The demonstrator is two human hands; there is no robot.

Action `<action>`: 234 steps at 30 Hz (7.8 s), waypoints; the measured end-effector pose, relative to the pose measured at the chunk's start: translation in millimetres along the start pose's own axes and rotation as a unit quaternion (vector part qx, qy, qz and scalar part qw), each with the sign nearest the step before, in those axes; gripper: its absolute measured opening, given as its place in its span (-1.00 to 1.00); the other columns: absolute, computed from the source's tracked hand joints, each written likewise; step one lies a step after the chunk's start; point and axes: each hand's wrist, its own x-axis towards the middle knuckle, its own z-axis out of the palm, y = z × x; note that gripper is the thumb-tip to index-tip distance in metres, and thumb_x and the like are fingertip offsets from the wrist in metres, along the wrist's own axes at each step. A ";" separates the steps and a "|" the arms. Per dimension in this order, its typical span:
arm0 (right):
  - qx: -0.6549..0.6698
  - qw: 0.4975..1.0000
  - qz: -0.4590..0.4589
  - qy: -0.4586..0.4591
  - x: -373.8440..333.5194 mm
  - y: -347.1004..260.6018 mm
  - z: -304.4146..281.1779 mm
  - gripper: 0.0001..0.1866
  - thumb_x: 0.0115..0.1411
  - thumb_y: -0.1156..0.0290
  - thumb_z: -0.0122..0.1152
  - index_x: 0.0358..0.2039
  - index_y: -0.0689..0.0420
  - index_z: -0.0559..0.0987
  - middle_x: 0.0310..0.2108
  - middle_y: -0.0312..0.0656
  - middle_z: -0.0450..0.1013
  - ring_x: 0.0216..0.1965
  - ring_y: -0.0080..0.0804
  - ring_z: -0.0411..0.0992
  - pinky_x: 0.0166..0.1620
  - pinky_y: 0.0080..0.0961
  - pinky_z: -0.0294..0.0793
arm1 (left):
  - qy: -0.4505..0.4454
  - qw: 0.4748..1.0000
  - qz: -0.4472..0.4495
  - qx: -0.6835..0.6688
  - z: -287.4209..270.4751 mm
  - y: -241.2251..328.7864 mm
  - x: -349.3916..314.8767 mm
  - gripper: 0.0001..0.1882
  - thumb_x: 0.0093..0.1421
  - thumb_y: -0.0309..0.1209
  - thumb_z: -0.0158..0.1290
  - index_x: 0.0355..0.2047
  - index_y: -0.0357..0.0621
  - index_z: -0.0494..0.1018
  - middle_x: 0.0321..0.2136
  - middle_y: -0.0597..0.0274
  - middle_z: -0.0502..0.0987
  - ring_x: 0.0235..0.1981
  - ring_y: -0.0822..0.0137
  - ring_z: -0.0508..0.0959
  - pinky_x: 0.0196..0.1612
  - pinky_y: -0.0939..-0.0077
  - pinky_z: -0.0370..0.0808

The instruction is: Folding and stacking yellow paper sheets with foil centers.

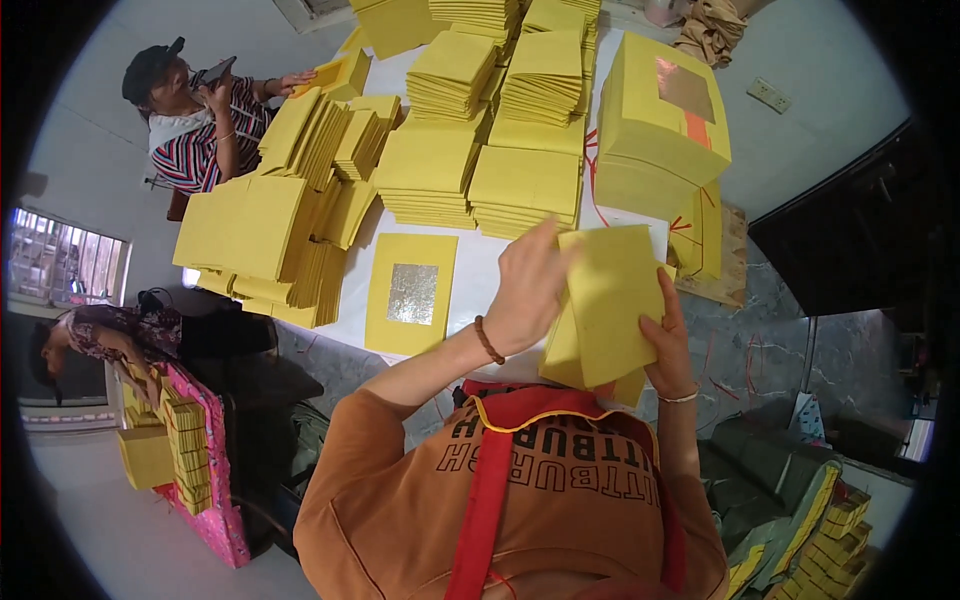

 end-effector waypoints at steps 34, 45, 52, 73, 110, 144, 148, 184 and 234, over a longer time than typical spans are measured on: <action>-0.010 1.000 0.027 0.000 26.1 21.5 -34.5 -0.43 0.16 0.58 -0.04 0.20 0.16 0.10 0.09 -0.12 0.22 0.05 -0.34 0.29 0.05 -0.43 0.36 | 0.058 0.676 -0.646 -0.349 51.2 -167.4 -247.8 -0.57 -0.03 -0.46 0.15 -0.14 -0.22 0.30 -0.39 0.23 0.51 -0.41 0.35 0.50 -0.34 0.52 0.43; -0.010 0.998 -0.013 0.068 22.5 19.0 -47.1 -0.41 0.13 0.61 0.00 0.19 0.14 0.13 0.05 -0.20 0.26 0.04 -0.43 0.27 0.05 -0.47 0.31 | -0.151 0.679 -0.493 -0.522 36.9 -120.8 -190.6 -0.53 0.00 -0.65 -0.09 -0.02 -0.23 0.23 -0.25 0.25 0.46 -0.29 0.46 0.46 -0.26 0.56 0.43; 0.061 0.998 -0.012 0.033 13.0 14.4 -40.0 -0.41 0.14 0.62 -0.02 0.19 0.12 0.13 0.08 -0.23 0.25 0.06 -0.45 0.26 0.07 -0.51 0.29 | -0.279 0.807 -0.406 -0.326 42.9 -101.5 -138.8 -0.48 0.03 -0.59 -0.12 0.06 -0.12 0.19 -0.36 0.01 0.49 -0.34 0.32 0.50 -0.29 0.46 0.44; 0.018 1.000 0.004 0.013 30.3 16.0 -18.6 -0.45 0.16 0.63 -0.07 0.18 0.15 0.12 0.06 -0.16 0.25 0.03 -0.38 0.30 0.03 -0.46 0.35 | -0.151 0.800 -0.464 -0.350 44.6 -68.9 -167.1 -0.33 0.06 -0.44 -0.06 0.18 -0.28 -0.01 -0.03 -0.19 0.33 0.01 -0.06 0.34 -0.01 0.29 0.33; -0.064 0.992 -0.028 0.106 17.1 38.0 -42.6 -0.65 0.24 0.41 -0.04 0.04 0.17 0.31 -0.11 -0.14 0.39 -0.14 -0.42 0.41 -0.19 -0.53 0.47 | 0.117 0.698 -0.704 -0.061 61.9 -156.9 -222.7 -0.13 -0.01 -0.24 0.10 0.19 -0.23 -0.12 -0.27 -0.31 0.47 -0.19 -0.14 0.48 -0.15 0.17 0.41; -0.128 0.970 -0.069 0.195 -7.8 33.1 -58.5 -0.66 0.21 0.40 0.02 0.00 0.15 0.35 -0.14 -0.20 0.41 -0.13 -0.46 0.39 -0.17 -0.55 0.39 | -0.181 0.883 -0.407 0.148 95.6 -138.0 -185.8 -0.39 0.17 0.13 -0.27 0.19 0.25 0.11 0.25 0.07 -0.02 0.26 -0.03 -0.08 0.16 -0.22 -0.25; -0.255 0.939 -0.137 0.187 -12.9 41.1 -79.8 -0.64 0.18 0.43 0.04 0.01 0.16 0.36 -0.13 -0.24 0.42 -0.12 -0.46 0.39 -0.11 -0.54 0.35 | -0.171 0.896 -0.386 0.140 94.0 -139.1 -176.9 -0.42 0.18 0.10 -0.26 0.14 0.17 0.20 0.22 0.06 0.04 0.23 -0.02 0.00 0.11 -0.28 -0.18; -0.552 0.813 -0.185 -0.036 -29.1 62.1 -93.5 -0.85 0.13 0.33 0.06 -0.37 0.07 0.57 -0.22 -0.32 0.49 0.09 -0.29 0.25 0.10 -0.33 0.10 | -0.145 0.941 0.235 -0.193 55.9 38.2 -56.6 -0.60 -0.09 -0.37 0.15 -0.18 -0.15 0.43 -0.17 0.21 0.42 -0.13 0.23 0.39 -0.14 0.43 0.34; -0.197 0.973 -0.102 0.070 -26.8 84.8 -99.4 -0.56 0.31 0.22 -0.26 -0.32 0.26 0.56 -0.15 -0.16 0.42 0.00 -0.36 0.27 0.06 -0.46 0.21 | -0.313 0.791 -0.162 -0.501 64.5 24.4 -36.6 -0.81 0.05 -0.38 0.03 -0.42 -0.27 0.52 -0.68 0.20 0.49 -0.65 0.50 0.44 -0.54 0.59 0.38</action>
